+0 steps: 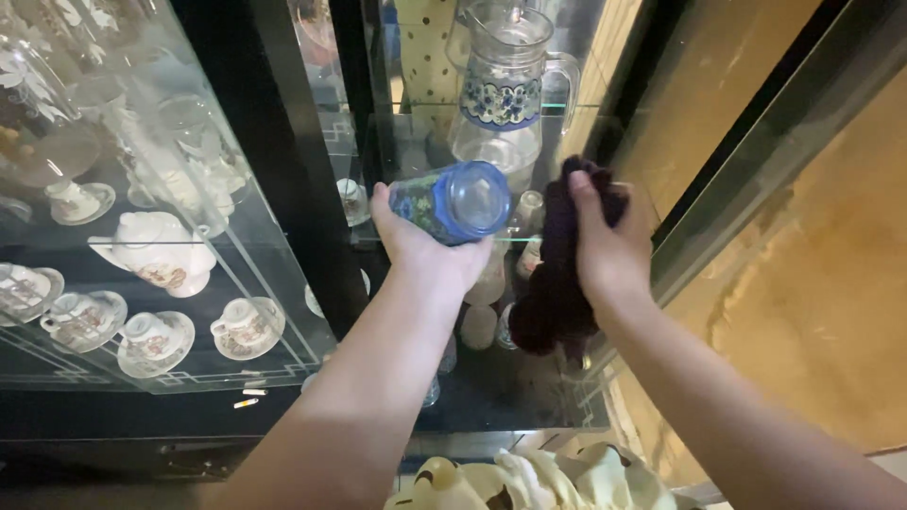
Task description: Cleaning a glass pitcher and multiple glasses using a cloth inside a display cabinet.
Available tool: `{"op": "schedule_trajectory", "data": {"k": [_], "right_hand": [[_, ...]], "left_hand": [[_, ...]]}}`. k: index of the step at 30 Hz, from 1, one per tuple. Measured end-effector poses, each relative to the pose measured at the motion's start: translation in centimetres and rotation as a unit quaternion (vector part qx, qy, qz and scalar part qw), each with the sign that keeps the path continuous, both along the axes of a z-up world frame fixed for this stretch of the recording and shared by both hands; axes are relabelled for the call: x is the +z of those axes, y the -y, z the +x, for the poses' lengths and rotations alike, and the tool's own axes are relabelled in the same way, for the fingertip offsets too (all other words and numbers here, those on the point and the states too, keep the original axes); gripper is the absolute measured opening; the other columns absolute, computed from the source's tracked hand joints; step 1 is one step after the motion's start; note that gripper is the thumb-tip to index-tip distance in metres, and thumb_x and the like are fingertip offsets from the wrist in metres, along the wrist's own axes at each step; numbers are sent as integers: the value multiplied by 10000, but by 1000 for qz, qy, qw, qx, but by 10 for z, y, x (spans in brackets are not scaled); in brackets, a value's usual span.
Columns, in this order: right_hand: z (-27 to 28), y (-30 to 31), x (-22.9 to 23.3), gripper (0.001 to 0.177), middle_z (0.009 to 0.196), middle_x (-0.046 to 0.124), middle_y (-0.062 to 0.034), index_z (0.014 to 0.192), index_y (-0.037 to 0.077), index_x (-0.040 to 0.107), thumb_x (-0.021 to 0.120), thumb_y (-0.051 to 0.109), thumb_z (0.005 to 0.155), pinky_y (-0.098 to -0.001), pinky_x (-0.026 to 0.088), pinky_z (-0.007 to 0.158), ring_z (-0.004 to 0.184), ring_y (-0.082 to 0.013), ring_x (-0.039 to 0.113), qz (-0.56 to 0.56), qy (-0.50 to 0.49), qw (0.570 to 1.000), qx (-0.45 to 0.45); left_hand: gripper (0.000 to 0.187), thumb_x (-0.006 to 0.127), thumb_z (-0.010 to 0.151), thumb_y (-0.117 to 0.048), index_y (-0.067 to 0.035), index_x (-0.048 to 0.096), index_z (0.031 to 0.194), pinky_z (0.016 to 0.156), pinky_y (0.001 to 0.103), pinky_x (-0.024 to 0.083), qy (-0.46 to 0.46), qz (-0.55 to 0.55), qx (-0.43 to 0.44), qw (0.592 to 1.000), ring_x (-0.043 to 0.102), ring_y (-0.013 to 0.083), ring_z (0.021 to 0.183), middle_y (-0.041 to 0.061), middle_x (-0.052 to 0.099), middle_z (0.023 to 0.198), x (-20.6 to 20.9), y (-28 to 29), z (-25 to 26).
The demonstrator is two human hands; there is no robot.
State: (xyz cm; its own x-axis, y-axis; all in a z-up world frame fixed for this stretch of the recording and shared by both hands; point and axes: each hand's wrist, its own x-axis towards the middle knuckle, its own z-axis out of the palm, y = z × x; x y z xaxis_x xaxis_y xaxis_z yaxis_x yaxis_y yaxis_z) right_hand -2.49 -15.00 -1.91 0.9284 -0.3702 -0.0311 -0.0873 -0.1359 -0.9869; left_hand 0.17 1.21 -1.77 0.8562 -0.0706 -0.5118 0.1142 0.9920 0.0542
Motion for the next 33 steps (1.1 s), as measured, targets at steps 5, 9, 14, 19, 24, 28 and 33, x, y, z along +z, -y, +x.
{"op": "schedule_trajectory", "data": {"k": [5, 9, 14, 19, 24, 28, 33], "right_hand": [[10, 20, -14, 555, 1073, 679, -88, 1204, 51, 597, 579, 574, 1019, -355, 484, 872, 989, -217, 646, -84, 100, 989, -75], [-27, -26, 30, 528, 1105, 693, -119, 1266, 79, 597, 537, 538, 1012, -382, 563, 870, 957, -219, 673, -33, 197, 980, 8], [-28, -51, 35, 534, 1110, 720, -128, 1278, 69, 567, 671, 478, 952, -374, 556, 884, 1022, -198, 701, -181, 273, 942, 78], [-3, -36, 31, 474, 1069, 741, -94, 1194, 73, 634, 637, 500, 987, -343, 545, 914, 992, -175, 700, -95, 221, 969, 66], [17, -21, 36, 496, 1034, 775, -101, 1142, 81, 711, 618, 509, 910, -399, 587, 886, 875, -244, 732, 329, -174, 897, 239], [6, -17, 11, 565, 1008, 777, -124, 1094, 96, 722, 590, 597, 868, -442, 594, 850, 850, -275, 741, 404, -237, 836, 287], [5, -3, 3, 546, 995, 783, -130, 1091, 59, 725, 580, 562, 936, -407, 626, 783, 813, -242, 740, 436, -258, 816, 277]], "left_hand": [[715, 421, 899, -722, -177, 563, 1339, 1076, 513, 459, 8, -14, 1, 1000, 602, 316, 1270, 111, 625, 1379, -9, -6, 0], [750, 379, 894, -726, -133, 601, 1296, 1047, 516, 472, 30, -12, -16, 999, 620, 340, 1207, 147, 655, 1306, -2, -2, -6], [661, 528, 833, -644, -133, 649, 1234, 1048, 523, 492, 174, 43, -19, 984, 639, 335, 1168, 125, 678, 1247, -20, 7, 10], [680, 610, 760, -666, -152, 653, 1204, 1001, 550, 510, 75, 115, -47, 989, 661, 326, 1135, 116, 699, 1213, 8, 4, -9], [682, 709, 709, -591, -197, 583, 1251, 958, 463, 559, 181, 330, -23, 926, 683, 258, 1086, 87, 667, 1171, 10, 10, -10], [746, 717, 723, -635, -149, 613, 1280, 961, 380, 548, 279, 453, -83, 843, 706, 205, 1073, 85, 708, 1171, 5, -1, 4], [824, 697, 689, -660, -124, 580, 1304, 932, 403, 577, 230, 464, -75, 852, 709, 239, 1059, 119, 698, 1138, 9, -12, 0]]}}
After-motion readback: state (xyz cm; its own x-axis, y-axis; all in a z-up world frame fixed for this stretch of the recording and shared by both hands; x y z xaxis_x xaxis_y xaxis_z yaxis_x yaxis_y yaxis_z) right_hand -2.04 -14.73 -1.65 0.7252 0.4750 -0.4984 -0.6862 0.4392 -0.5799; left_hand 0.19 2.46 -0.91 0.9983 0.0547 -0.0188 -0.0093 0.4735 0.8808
